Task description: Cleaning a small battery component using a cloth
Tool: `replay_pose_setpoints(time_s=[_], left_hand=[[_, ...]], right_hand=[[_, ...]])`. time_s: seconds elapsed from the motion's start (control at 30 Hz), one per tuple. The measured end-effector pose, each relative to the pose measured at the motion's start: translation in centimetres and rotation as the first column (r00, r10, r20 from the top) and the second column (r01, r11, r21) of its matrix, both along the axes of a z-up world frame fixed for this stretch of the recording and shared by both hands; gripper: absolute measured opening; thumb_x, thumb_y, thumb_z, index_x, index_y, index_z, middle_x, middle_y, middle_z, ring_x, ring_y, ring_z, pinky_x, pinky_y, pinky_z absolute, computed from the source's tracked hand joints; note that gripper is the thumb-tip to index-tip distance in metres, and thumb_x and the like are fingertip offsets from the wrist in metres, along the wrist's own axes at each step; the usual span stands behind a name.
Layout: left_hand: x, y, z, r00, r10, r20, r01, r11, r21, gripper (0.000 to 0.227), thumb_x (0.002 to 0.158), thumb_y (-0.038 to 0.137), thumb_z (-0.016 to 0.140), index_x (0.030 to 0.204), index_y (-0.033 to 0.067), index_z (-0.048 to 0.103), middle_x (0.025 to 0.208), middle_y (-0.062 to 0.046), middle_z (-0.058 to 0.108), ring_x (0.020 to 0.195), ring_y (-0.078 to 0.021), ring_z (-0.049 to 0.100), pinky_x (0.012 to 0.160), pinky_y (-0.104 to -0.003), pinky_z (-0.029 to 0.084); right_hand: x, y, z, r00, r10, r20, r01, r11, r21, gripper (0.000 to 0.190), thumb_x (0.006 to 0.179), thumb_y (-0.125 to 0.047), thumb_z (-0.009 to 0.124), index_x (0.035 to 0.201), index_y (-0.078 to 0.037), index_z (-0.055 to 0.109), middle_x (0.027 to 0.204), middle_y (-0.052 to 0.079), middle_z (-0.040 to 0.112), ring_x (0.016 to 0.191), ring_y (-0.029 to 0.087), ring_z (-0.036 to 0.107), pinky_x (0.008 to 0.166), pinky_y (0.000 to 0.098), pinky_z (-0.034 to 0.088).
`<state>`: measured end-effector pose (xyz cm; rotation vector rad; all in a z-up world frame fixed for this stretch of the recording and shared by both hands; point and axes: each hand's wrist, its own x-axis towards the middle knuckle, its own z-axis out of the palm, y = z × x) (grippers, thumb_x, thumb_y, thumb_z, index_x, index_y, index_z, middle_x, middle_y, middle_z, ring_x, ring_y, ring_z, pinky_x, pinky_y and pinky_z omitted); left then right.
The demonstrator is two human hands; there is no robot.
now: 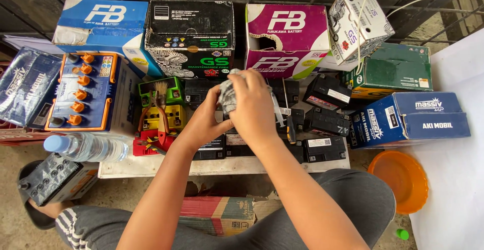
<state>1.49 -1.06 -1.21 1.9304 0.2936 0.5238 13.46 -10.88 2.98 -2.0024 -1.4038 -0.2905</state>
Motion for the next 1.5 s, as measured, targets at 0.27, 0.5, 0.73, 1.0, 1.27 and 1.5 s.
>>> replay_pose_setpoints(time_s=[0.27, 0.5, 0.73, 1.0, 1.27, 1.5], left_hand=[[0.1, -0.2, 1.0, 1.000, 0.008, 0.007, -0.008, 1.000, 0.026, 0.079, 0.083, 0.019, 0.085, 0.144, 0.0034, 0.037, 0.137, -0.028, 0.056, 0.130, -0.0504, 0.053, 0.107, -0.067, 0.043], [0.1, -0.3, 0.3, 0.999, -0.005, 0.047, 0.006, 1.000, -0.010, 0.079, 0.083, 0.012, 0.083, 0.144, 0.0013, 0.035, 0.136, -0.027, 0.056, 0.131, -0.0501, 0.052, 0.107, -0.067, 0.042], [0.3, 0.3, -0.6, 0.999, -0.015, 0.028, 0.012, 0.994, 0.106, 0.079, 0.078, 0.012, 0.084, 0.142, -0.0027, 0.040, 0.132, -0.030, 0.057, 0.128, -0.0504, 0.054, 0.105, -0.065, 0.044], [0.5, -0.2, 0.2, 0.999, -0.037, 0.024, 0.036, 0.999, 0.006, 0.080, 0.083, 0.004, 0.079, 0.144, -0.0033, 0.029, 0.137, -0.035, 0.049, 0.133, -0.0608, 0.043, 0.101, -0.077, 0.038], [0.4, -0.6, 1.0, 1.000, -0.022, 0.003, 0.022, 1.000, 0.000, 0.084, 0.083, 0.008, 0.082, 0.146, -0.0018, 0.028, 0.136, -0.034, 0.050, 0.132, -0.0590, 0.046, 0.100, -0.076, 0.039], [0.9, -0.7, 0.9, 0.999, -0.015, 0.033, 0.015, 1.000, -0.001, 0.083, 0.082, 0.011, 0.086, 0.144, 0.0002, 0.030, 0.133, -0.033, 0.054, 0.130, -0.0583, 0.049, 0.099, -0.076, 0.039]], right_hand=[[1.1, -1.9, 0.2, 0.998, 0.026, -0.065, -0.028, 0.999, -0.028, 0.058, 0.070, 0.009, 0.075, 0.124, -0.007, 0.066, 0.119, 0.016, 0.061, 0.123, 0.040, 0.058, 0.102, 0.0489, 0.051], [0.1, -0.2, -0.1, 0.998, -0.064, -0.003, 0.064, 0.998, -0.001, 0.052, 0.072, 0.009, 0.072, 0.121, -0.006, 0.067, 0.114, 0.015, 0.059, 0.119, 0.039, 0.058, 0.098, 0.0499, 0.053], [0.3, 0.4, -2.4, 0.999, -0.028, 0.021, 0.026, 0.996, 0.082, 0.057, 0.071, 0.000, 0.072, 0.126, -0.012, 0.063, 0.119, 0.010, 0.059, 0.123, 0.036, 0.057, 0.098, 0.0463, 0.052], [0.9, 0.1, -0.8, 0.990, -0.129, -0.061, 0.129, 0.992, -0.001, 0.058, 0.066, 0.006, 0.078, 0.121, -0.007, 0.063, 0.112, 0.017, 0.059, 0.118, 0.043, 0.059, 0.089, 0.0539, 0.058], [1.8, -1.2, -1.0, 0.996, 0.040, -0.081, -0.042, 0.999, -0.021, 0.071, 0.061, 0.006, 0.084, 0.127, -0.009, 0.063, 0.119, 0.016, 0.060, 0.123, 0.044, 0.058, 0.095, 0.0535, 0.057], [2.4, -1.7, 0.8, 0.995, -0.044, -0.084, 0.035, 0.994, -0.102, 0.065, 0.063, 0.010, 0.080, 0.125, -0.006, 0.064, 0.117, 0.018, 0.060, 0.121, 0.046, 0.059, 0.090, 0.0512, 0.060]])
